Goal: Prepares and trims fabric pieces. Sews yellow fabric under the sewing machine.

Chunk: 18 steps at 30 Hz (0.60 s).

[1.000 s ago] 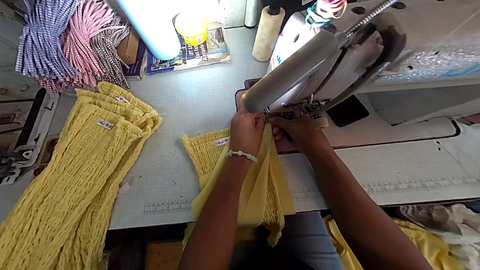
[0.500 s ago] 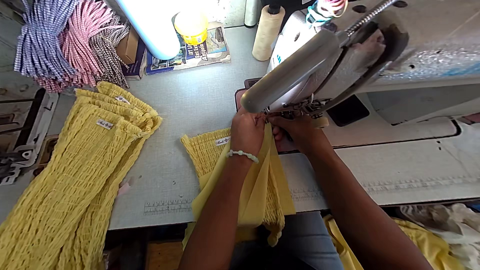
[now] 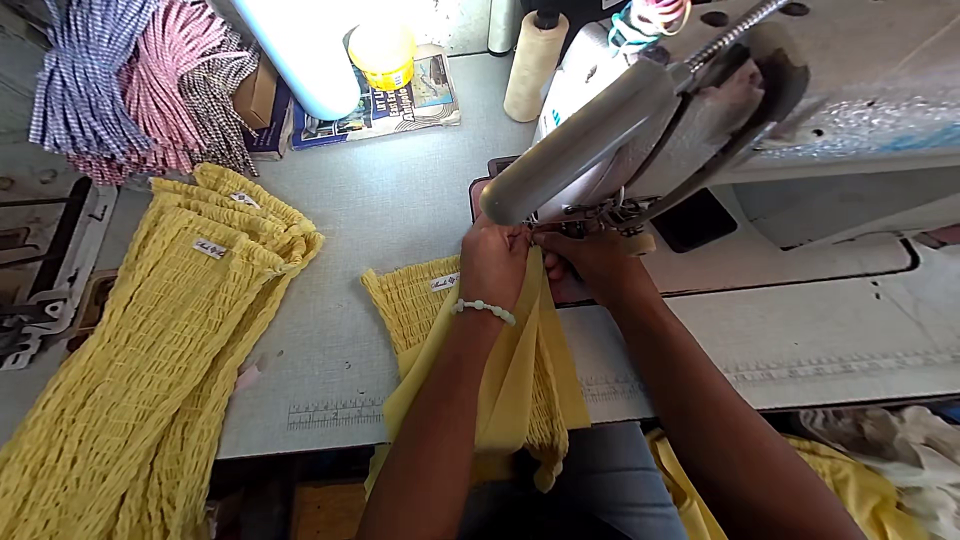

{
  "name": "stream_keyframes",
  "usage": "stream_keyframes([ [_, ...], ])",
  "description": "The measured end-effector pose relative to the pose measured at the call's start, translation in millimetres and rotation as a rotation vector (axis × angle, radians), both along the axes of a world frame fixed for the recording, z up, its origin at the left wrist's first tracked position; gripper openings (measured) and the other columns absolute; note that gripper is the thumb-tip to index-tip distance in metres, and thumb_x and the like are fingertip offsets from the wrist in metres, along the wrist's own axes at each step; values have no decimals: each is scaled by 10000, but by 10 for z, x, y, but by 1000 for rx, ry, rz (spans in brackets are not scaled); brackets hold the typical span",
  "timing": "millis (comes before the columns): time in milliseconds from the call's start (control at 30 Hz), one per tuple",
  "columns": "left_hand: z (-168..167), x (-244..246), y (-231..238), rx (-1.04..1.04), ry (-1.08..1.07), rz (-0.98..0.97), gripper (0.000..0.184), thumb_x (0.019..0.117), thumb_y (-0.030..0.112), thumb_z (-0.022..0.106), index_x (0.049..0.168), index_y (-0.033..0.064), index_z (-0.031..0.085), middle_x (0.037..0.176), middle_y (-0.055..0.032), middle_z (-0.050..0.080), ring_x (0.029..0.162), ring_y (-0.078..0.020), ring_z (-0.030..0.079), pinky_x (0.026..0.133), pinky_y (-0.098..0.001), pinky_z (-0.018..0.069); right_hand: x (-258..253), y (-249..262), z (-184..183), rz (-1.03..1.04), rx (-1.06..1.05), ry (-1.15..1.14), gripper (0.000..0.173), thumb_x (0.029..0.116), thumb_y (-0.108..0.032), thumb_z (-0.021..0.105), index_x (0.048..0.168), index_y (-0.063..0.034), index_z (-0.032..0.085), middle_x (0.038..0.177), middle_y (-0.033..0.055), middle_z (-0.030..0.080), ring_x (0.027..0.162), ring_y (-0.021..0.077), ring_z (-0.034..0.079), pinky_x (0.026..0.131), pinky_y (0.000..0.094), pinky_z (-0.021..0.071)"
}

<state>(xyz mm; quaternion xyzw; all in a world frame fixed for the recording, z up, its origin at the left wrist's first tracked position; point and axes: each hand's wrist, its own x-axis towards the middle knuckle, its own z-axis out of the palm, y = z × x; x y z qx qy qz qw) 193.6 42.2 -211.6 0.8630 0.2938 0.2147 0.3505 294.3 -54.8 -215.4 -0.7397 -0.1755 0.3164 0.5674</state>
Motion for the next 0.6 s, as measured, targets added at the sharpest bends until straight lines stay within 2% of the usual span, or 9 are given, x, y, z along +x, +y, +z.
stream_keyframes([
  [167, 7, -19, 15, 35, -5, -16, 98, 924, 54, 732, 840, 4, 737, 796, -101, 593, 670, -169, 567, 627, -315, 486, 6, 20, -28, 27, -7, -18, 61, 982, -56, 671, 1020, -24, 635, 606, -11, 597, 455, 33, 566, 463, 168, 512],
  [300, 23, -40, 32, 53, -7, -34, 29, 888, 31, 762, 905, 8, 761, 835, -115, 641, 689, -177, 606, 653, -326, 521, 13, 24, -43, 27, -10, -11, 53, 993, -59, 657, 1017, -28, 622, 598, -12, 600, 459, 35, 578, 473, 173, 521],
  [533, 16, -71, 45, 71, -50, -49, 121, 839, 49, 817, 910, -4, 735, 845, -103, 662, 672, -136, 621, 631, -279, 536, 19, 9, -50, 11, -7, 15, 38, 1000, -48, 641, 998, -33, 606, 597, -17, 623, 470, 38, 597, 497, 177, 533],
  [600, 31, -69, 32, 92, -69, -53, 137, 834, 41, 818, 922, -13, 728, 887, -123, 675, 718, -165, 659, 671, -308, 569, 35, -8, -65, 13, 23, -3, 44, 1016, -50, 613, 976, -30, 609, 602, -18, 631, 478, 38, 601, 507, 179, 534],
])
